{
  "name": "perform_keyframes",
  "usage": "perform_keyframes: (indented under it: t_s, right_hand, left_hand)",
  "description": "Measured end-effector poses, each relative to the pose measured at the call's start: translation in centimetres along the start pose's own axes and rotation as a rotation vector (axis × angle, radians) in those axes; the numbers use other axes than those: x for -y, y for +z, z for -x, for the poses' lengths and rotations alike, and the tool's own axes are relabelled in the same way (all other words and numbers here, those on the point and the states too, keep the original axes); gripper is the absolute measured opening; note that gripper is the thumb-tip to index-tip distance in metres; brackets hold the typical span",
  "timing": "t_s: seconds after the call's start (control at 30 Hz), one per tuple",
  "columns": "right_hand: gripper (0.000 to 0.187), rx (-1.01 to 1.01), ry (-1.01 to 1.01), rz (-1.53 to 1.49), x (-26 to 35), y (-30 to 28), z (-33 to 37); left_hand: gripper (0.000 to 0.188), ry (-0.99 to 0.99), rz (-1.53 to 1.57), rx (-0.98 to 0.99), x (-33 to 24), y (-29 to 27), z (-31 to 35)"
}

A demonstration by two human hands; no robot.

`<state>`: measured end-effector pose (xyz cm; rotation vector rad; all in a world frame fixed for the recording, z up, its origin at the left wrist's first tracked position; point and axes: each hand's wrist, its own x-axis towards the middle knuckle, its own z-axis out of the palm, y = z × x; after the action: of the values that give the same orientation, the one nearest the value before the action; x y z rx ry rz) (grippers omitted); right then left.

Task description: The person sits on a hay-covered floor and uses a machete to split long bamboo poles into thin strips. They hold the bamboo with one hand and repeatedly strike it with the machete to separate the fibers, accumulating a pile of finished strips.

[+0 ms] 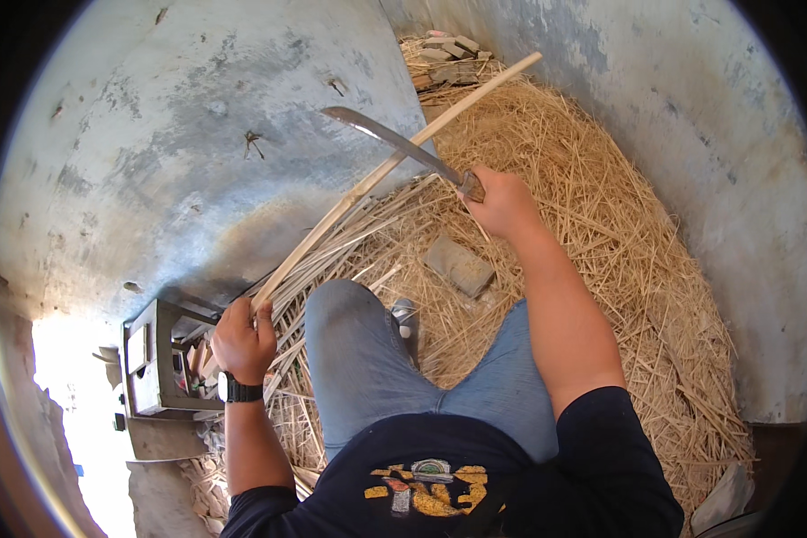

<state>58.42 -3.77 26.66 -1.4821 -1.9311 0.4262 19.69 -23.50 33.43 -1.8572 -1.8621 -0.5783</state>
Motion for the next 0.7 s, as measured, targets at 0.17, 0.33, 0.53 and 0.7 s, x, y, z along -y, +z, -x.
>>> perform_keyframes:
  t_s: [0.17, 0.33, 0.53, 0.7]
  right_hand:
    - [0.030, 0.094, -0.124, -0.002, 0.1, 0.7, 0.8]
    - [0.034, 0.015, -0.254, -0.020, 0.1, 2.0, 1.8]
    - [0.033, -0.010, -0.316, -0.065, 1.4, 1.2, 2.3]
    - [0.031, -0.041, -0.362, -0.122, 2.3, 0.4, 2.8]
  left_hand:
    - [0.025, -0.007, -0.028, 0.006, -1.1, -1.6, -0.3]
    - [0.025, -0.046, -0.057, -0.007, -2.1, -2.5, 0.1]
    - [0.026, -0.069, -0.084, -0.049, -1.6, -3.1, 0.3]
    - [0.025, -0.131, -0.068, -0.044, -1.1, -3.5, 0.2]
